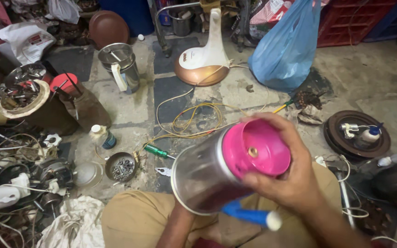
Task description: The person sits on the floor of a cluttered repair workshop and reassembles a stainless steel blender jar. They fit the blade coupler and pink base to the jar, press parts together by hand, then attach the blue lid and rotate the jar to seat the components.
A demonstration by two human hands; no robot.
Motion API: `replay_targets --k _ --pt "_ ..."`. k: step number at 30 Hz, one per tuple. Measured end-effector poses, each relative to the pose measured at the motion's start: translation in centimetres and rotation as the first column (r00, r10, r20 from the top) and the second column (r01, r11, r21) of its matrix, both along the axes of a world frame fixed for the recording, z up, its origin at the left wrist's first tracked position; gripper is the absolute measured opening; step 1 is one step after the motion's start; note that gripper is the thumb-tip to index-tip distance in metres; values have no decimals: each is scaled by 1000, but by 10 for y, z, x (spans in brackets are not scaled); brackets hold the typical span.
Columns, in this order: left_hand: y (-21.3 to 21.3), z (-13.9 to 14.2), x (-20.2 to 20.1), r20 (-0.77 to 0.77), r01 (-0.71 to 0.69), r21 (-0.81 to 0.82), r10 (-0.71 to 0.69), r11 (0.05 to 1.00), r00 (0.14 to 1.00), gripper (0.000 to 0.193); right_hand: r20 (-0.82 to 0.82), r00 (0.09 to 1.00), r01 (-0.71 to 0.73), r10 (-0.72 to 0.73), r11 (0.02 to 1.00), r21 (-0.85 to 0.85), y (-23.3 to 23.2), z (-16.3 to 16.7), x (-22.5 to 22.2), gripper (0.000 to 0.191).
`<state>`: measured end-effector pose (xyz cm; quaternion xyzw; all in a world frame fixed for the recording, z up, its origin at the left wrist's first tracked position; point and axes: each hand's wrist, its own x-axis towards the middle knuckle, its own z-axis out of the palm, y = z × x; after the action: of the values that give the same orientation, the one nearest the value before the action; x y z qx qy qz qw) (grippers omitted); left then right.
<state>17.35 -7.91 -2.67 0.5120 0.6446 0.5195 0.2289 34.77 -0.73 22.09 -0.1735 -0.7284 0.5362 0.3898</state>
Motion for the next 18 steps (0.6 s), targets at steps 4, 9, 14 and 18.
replay_targets --k 4,9,14,18 --pt "4 2 -1 14 4 9 -4 1000 1000 55 17 999 44 -45 997 64 -6 -1 7 100" --pt "16 10 -9 40 -6 12 6 1000 999 55 83 895 -442 438 896 37 57 15 22 103" --pt "10 8 3 42 10 21 -11 1000 999 55 -43 932 -355 360 931 86 43 0 4 89" --pt "8 2 9 52 16 35 -18 999 998 55 -46 989 140 -142 990 -33 0 -6 -9 94"
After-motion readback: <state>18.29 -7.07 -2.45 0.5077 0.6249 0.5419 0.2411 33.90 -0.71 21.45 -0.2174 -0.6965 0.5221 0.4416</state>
